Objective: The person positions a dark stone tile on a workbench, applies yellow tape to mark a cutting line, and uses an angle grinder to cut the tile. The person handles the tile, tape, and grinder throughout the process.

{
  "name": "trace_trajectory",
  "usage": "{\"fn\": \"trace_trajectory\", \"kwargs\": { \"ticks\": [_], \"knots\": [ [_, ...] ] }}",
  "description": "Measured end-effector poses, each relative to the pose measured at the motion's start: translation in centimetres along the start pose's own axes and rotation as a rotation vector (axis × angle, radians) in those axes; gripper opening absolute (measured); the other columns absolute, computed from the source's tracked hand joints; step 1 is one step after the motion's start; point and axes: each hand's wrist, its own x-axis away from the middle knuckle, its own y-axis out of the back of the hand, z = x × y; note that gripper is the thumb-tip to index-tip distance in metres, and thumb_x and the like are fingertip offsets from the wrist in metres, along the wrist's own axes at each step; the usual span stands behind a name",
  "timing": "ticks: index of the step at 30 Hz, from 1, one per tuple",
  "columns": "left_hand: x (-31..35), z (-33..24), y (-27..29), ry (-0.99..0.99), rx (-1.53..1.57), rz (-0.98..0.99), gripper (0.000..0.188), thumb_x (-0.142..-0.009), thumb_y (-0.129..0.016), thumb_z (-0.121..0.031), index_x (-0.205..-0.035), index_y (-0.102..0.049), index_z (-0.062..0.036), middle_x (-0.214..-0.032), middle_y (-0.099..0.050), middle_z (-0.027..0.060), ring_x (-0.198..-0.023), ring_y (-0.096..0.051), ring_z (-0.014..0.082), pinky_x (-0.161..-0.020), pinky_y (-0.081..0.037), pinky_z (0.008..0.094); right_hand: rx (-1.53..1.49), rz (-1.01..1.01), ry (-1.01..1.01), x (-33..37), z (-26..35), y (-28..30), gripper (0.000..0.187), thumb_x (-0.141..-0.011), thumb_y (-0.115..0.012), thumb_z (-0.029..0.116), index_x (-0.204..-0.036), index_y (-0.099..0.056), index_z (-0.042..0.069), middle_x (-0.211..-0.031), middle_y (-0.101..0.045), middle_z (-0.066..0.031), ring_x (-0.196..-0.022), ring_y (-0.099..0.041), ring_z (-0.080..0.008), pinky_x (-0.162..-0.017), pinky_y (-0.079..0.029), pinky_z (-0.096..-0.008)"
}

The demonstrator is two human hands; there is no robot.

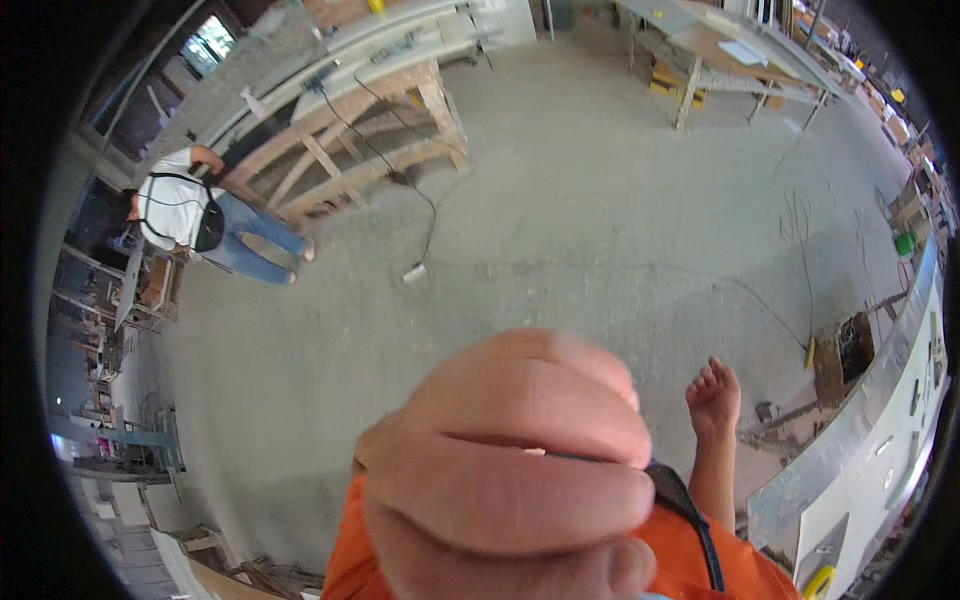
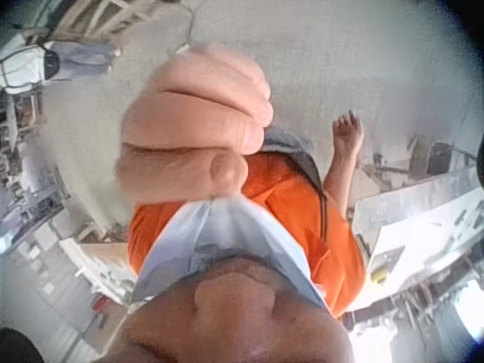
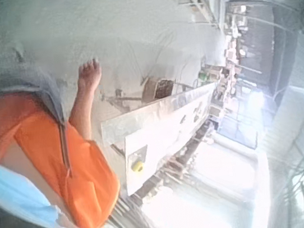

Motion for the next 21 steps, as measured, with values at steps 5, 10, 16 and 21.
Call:
{"fn": "trace_trajectory", "kwargs": {
  "ticks": [5, 10, 16, 21],
  "knots": [
    [-2.0, 4.0, 8.9, -0.009, 0.191, 0.087, 0.017, -0.094, -0.066, -0.016, -0.102, -0.064, -0.0011, -0.1, -0.065, 0.0176, -0.087, -0.067, 0.0335, -0.074, -0.059, 0.0479, 0.206, 0.092, -0.039, -0.3, -5.3, -14.6, 0.02, -0.099, -0.063, 0.023, -0.111, -0.062, 0.007, -0.08, -0.061, -0.0002, -0.07, -0.059, -0.0144, -0.064, -0.049, -0.0302],
    [-3.1, 11.3, 15.8, 0.007, 0.304, 0.143, 0.024, -0.096, -0.063, -0.02, -0.109, -0.063, -0.0001, -0.103, -0.066, 0.0192, -0.089, -0.067, 0.034, -0.075, -0.059, 0.0467, 0.359, 0.095, 0.01, -5.6, -7.9, -22.6, 0.018, -0.096, -0.067, 0.023, -0.104, -0.065, 0.007, -0.081, -0.062, -0.0009, -0.068, -0.059, -0.0141, -0.065, -0.05, -0.0301],
    [-4.7, 21.3, 23.8, 0.074, 0.275, 0.193, 0.033, -0.099, -0.06, -0.025, -0.118, -0.061, 0.0012, -0.107, -0.067, 0.0212, -0.091, -0.068, 0.0345, -0.076, -0.059, 0.0454, 0.406, 0.129, -0.005, -17.6, -9.8, -32.3, 0.018, -0.096, -0.065, 0.024, -0.103, -0.065, 0.007, -0.081, -0.062, -0.002, -0.069, -0.06, -0.0145, -0.065, -0.05, -0.0299],
    [-7.6, 28.2, 33.5, 0.266, 0.109, 0.172, 0.041, -0.101, -0.057, -0.03, -0.126, -0.06, 0.0023, -0.11, -0.067, 0.0229, -0.093, -0.068, 0.035, -0.077, -0.059, 0.0442, 0.515, 0.278, -0.062, -26.7, -10.2, -45.1, 0.019, -0.094, -0.063, 0.021, -0.105, -0.066, 0.006, -0.081, -0.062, -0.0029, -0.071, -0.061, -0.0148, -0.068, -0.05, -0.0298]
  ]
}}
